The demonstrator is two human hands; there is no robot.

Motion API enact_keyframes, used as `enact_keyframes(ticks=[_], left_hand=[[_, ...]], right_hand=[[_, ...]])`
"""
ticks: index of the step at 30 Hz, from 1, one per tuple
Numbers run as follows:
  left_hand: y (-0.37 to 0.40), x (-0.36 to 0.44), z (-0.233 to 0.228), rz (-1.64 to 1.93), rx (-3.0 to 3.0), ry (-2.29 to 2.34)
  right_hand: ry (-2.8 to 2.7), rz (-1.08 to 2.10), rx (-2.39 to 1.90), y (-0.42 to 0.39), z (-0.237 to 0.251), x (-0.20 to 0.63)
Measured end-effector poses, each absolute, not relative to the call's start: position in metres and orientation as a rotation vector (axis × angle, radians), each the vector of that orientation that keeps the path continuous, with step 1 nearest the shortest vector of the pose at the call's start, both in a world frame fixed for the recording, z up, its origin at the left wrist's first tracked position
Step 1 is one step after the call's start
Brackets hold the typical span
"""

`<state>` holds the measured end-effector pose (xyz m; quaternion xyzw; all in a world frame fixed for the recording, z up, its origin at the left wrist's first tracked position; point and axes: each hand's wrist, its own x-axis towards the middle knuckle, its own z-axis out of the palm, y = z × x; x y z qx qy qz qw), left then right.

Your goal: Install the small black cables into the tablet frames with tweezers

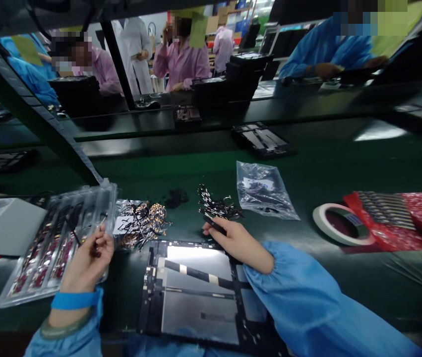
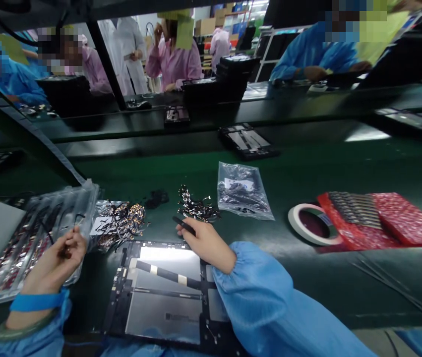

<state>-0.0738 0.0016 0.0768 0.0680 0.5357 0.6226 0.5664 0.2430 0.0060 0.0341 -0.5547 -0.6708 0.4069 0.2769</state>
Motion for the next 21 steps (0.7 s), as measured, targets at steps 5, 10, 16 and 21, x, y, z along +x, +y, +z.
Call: enact_keyframes(ticks=[5,10,16,21], left_hand=[[-0.003,-0.037,0.077,1.417,0.033,1.263],[-0.012,0.012,0.062,1.213,0.361,1.282],[-0.022,0.048,0.048,1.094,0.879,1.156],[-0.031,0.055,0.043,1.070,1.294,1.266]], right_hand=[[-1.805,0.666,-1.412,-0.001,0.022,0.243],[-1.906,0.229,-1.015,-0.017,0.032,0.232],[-2.061,0.096,-0.891,-0.021,0.040,0.218],[-2.175,-0.210,-0.939,-0.022,0.033,0.212]])
